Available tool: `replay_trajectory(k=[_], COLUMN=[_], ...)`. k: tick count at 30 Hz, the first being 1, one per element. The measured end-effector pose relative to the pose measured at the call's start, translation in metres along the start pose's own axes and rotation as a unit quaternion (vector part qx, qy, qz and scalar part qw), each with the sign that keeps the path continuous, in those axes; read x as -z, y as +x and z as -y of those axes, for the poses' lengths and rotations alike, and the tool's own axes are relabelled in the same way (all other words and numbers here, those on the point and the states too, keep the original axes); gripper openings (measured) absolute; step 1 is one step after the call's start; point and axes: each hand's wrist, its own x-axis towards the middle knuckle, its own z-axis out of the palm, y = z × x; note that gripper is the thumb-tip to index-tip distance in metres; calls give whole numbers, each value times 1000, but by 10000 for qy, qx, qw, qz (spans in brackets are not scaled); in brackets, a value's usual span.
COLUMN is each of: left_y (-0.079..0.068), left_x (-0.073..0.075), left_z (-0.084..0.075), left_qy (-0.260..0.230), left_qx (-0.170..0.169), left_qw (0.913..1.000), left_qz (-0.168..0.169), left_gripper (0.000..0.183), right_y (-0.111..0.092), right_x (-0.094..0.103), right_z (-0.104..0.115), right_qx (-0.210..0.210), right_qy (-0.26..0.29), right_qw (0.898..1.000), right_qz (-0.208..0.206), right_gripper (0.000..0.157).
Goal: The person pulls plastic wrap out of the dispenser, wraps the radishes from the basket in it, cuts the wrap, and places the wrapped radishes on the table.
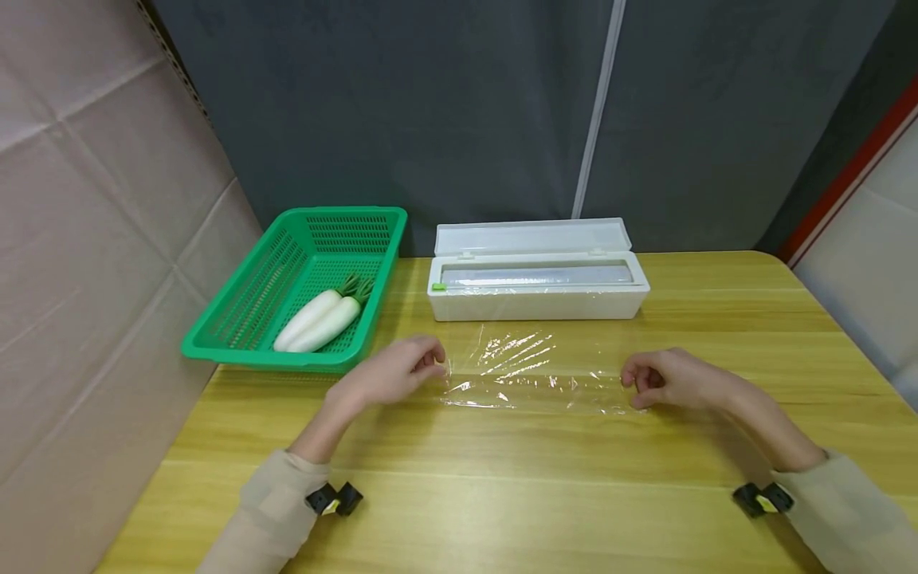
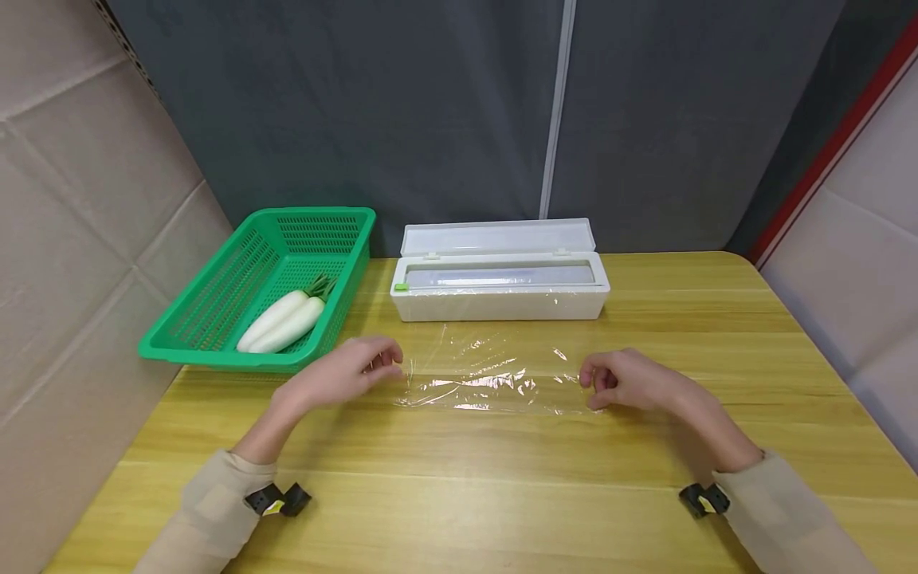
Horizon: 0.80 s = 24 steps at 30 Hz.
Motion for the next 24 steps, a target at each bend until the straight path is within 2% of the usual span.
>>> replay_trajectory(k=[5, 11, 18, 24], left_y=[0, -1, 1, -2], left_x=[11, 23, 32, 38], left_z=[2, 9, 26, 43], left_qy=[-14, -133, -576, -696], left_qx=[-67, -292, -452, -422], left_qw=[9981, 9905, 9744, 9583], left_qz=[-606, -1334, -2125, -2739], left_gripper=[9, 8, 11, 13], right_y=[1, 1, 1, 1], right_x=[0, 0, 0, 1], right_z=[-2, -5, -4, -3], right_qx=[-56, -18, -61, -67], right_qy=[145, 225, 243, 258], right_qw=[9999, 9997, 9996, 9996], right_qz=[64, 87, 105, 135], right_gripper=[23, 23, 22, 22])
